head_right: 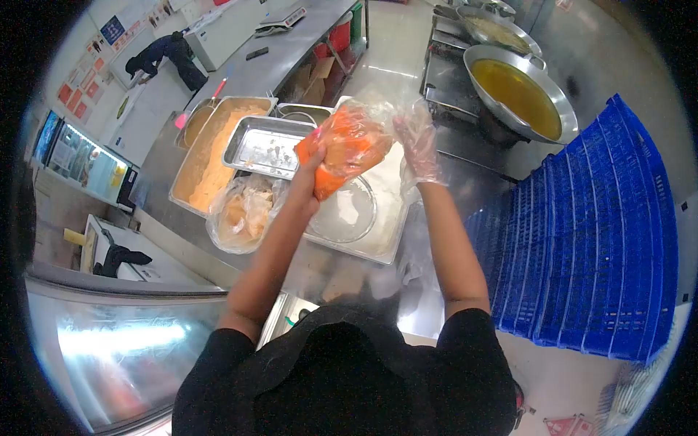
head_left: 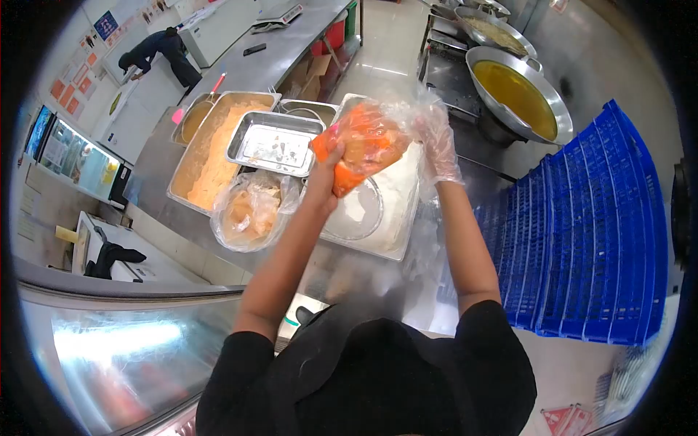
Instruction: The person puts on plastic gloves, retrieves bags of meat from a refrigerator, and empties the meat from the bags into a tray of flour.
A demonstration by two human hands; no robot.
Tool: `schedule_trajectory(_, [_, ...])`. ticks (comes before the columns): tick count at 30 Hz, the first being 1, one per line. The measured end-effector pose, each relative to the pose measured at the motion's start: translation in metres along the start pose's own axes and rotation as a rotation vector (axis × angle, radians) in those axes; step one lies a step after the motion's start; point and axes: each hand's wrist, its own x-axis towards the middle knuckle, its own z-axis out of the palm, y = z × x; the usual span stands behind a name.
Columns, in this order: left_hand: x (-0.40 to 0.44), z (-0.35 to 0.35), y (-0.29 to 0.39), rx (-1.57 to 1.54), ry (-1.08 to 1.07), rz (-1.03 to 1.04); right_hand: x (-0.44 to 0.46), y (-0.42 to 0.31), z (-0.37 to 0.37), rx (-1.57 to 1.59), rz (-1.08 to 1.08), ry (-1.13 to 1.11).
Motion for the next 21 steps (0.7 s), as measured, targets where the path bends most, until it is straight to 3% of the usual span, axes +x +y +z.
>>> schedule_trajectory(2, [0.033, -0.002, 0.005, 0.191, 0.044, -0.003, -0.003, 0.014, 0.007, 0.026, -0.024, -0.015])
schedule_trajectory(5, [0.083, -0.004, 0.000, 0.805, 0.009, 0.160, -0.003, 0.044, 0.019, -0.161, -0.066, -0.137])
schedule_trajectory(8, [0.113, 0.027, 0.000, 1.494, 0.098, 0.228, -0.006, 0.096, 0.025, -0.652, -0.227, -0.189])
schedule_trajectory(11, [0.131, 0.052, -0.015, 1.581, -0.014, 0.558, 0.003, 0.096, 0.032, -0.634, -0.257, -0.187])
schedule_trajectory(12, [0.130, 0.066, -0.013, 1.641, -0.037, 0.482, 0.006, 0.093, 0.036, -0.625, -0.265, -0.185])
schedule_trajectory(14, [0.122, 0.099, 0.000, 1.759, -0.086, 0.326, 0.020, 0.078, 0.041, -0.317, -0.366, -0.168])
schedule_trajectory(15, [0.127, 0.104, -0.001, 1.765, -0.102, 0.356, 0.026, 0.073, 0.041, -0.163, -0.411, -0.155])
schedule_trajectory(18, [0.137, 0.116, -0.002, 1.771, -0.134, 0.452, 0.032, 0.077, 0.033, -0.229, -0.209, -0.166])
schedule_trajectory(21, [0.140, 0.123, -0.004, 1.794, -0.147, 0.493, 0.040, 0.100, 0.035, -0.101, -0.170, -0.179])
